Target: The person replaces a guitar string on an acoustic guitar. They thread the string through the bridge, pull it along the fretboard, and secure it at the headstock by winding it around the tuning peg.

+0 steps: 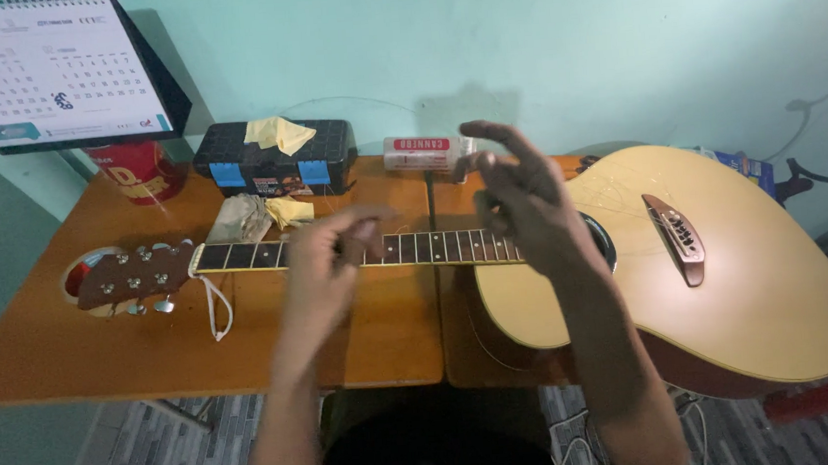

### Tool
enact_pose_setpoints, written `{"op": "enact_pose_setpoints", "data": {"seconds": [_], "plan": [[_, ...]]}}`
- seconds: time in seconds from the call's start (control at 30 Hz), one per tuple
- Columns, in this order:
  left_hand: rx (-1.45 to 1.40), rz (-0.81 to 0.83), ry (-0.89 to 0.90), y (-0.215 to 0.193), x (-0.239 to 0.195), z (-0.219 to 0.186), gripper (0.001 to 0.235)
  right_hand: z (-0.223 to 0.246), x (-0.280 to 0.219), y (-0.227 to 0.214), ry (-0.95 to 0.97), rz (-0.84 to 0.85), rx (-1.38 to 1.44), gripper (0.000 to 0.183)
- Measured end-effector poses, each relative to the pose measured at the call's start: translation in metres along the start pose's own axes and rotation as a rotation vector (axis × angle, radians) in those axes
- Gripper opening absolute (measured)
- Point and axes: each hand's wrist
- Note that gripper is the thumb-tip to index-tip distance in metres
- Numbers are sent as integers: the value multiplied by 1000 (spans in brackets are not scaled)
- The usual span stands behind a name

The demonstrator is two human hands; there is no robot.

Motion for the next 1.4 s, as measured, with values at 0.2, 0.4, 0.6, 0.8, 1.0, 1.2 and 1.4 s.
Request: {"op": "enact_pose_setpoints", "data": {"seconds": [0.2,0.4,0.6,0.8,1.0,1.2,1.4], "plan": [[-313,-175,24,-39,-26,-29,22,-11,14,-3,86,-160,-48,33],[-316,-525,229,-58,-7,-28,21,-73,62,9,117,-91,-325,29],[-169,-789,611,-58,24,-19,12,-108,119,66,42,190,-694,19],[139,-756,576,-51,70,29,22,-213,167,96,-133,355,-884,16],[116,-758,380,-57,65,87,21,-312,201,20,-248,502,-1015,23],[45,-766,174,-48,61,133,21,-347,225,-21,666,187,-1075,23],[0,-667,76,-51,49,146,24,-326,229,-2,610,329,-1199,31]]}}
Point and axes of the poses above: each hand's wrist, its own x-axis towards the middle knuckle, its own y-axis out of the palm, z = x × y, and after that the axes turned 10 degrees about z, right-handed
